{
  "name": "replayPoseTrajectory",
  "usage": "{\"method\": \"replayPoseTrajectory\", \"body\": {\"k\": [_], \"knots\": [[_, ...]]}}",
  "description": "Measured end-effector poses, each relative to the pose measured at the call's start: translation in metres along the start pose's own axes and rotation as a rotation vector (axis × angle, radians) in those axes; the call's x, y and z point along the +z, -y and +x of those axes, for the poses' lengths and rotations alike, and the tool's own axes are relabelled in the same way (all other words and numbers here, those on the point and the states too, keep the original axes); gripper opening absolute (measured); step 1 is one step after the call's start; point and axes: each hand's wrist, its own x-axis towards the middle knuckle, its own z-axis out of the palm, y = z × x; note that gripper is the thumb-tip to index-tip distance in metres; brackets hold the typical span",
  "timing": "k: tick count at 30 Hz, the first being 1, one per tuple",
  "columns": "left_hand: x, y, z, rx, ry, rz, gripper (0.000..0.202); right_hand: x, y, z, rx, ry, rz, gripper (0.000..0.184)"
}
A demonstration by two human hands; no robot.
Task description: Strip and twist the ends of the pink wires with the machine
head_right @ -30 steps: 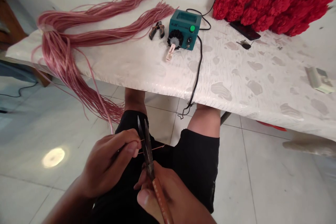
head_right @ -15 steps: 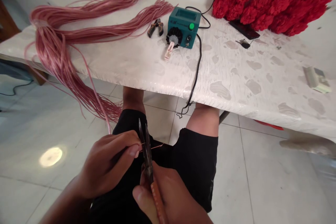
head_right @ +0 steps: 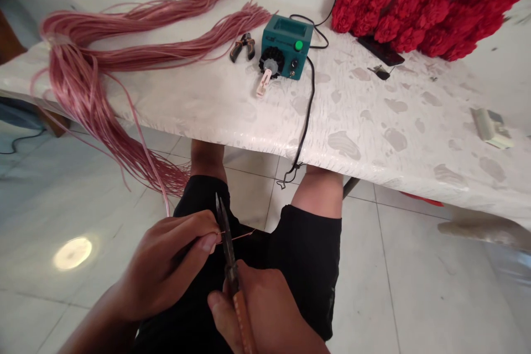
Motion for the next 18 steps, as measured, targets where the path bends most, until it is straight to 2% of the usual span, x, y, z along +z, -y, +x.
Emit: {"method": "replayPoseTrajectory", "body": {"k": [12,18], "knots": [[0.000,0.000,0.000,-0.002,-0.011,-0.003,0.018,-0.010,0.018,0.003,0.198,0.117,0.029,0.016],[-0.003,-0.004,0.002,-0.011,0.002,-0.068,0.020,0.001,0.005,-0.010,0.223,0.066,0.134,0.027]]}}
